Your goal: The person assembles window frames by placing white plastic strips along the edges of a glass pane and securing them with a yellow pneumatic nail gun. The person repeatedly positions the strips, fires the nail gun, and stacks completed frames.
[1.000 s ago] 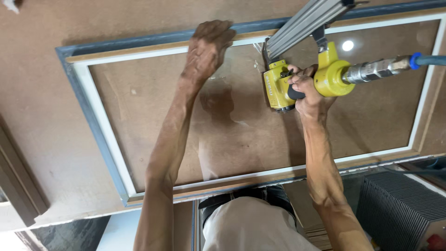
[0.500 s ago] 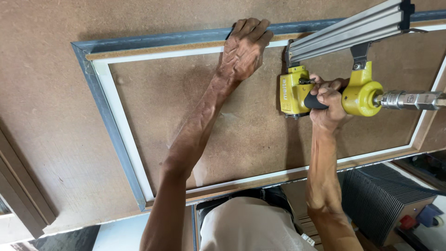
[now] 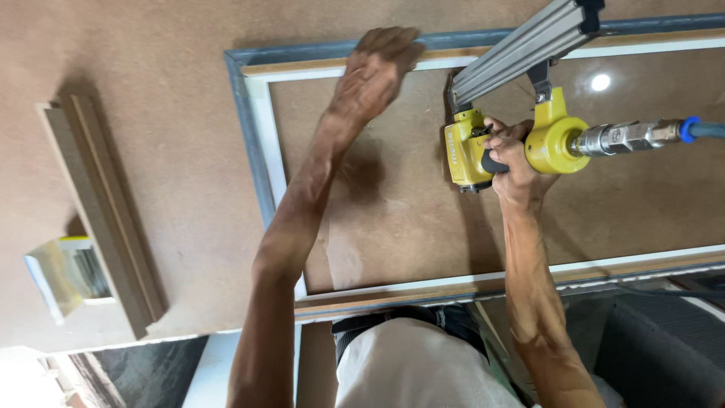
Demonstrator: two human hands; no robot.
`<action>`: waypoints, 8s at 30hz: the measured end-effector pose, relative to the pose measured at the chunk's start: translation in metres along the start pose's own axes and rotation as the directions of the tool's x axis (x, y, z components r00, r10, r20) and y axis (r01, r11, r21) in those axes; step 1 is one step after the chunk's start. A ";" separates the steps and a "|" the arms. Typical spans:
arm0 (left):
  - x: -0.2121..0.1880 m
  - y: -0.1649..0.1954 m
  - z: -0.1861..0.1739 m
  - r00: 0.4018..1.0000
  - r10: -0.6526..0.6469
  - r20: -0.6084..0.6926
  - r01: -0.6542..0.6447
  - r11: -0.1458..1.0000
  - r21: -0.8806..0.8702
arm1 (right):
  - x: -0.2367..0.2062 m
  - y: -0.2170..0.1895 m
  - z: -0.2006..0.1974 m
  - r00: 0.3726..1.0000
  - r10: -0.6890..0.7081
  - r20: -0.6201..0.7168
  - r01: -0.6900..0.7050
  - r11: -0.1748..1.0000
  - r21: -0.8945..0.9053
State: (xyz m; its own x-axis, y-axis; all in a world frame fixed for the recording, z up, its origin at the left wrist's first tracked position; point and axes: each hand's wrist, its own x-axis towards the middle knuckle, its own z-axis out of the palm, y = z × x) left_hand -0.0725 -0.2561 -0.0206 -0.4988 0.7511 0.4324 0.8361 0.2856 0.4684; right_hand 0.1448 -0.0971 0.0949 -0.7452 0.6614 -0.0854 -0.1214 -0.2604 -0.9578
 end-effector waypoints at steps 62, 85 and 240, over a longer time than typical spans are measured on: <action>-0.234 0.160 -0.131 0.384 -0.626 -0.679 0.914 0.362 0.183 | 0.010 0.052 0.050 0.873 -0.045 0.486 0.053 0.999 -0.002; -0.208 0.125 -0.070 0.290 -0.598 -0.747 0.947 0.290 0.136 | 0.075 0.047 0.101 0.497 0.147 0.855 -0.031 0.988 -0.152; -0.024 0.287 -0.215 0.953 -0.244 0.178 0.248 0.969 0.001 | -0.338 0.049 -0.269 0.787 0.290 -0.545 -0.040 0.905 0.424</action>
State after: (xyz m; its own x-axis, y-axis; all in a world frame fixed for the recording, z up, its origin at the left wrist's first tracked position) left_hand 0.1304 -0.3200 0.2687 -0.6388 0.7524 0.1609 0.6868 0.4632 0.5602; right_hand 0.5668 -0.1445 0.0032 -0.2646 0.8281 -0.4941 -0.3585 -0.5602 -0.7468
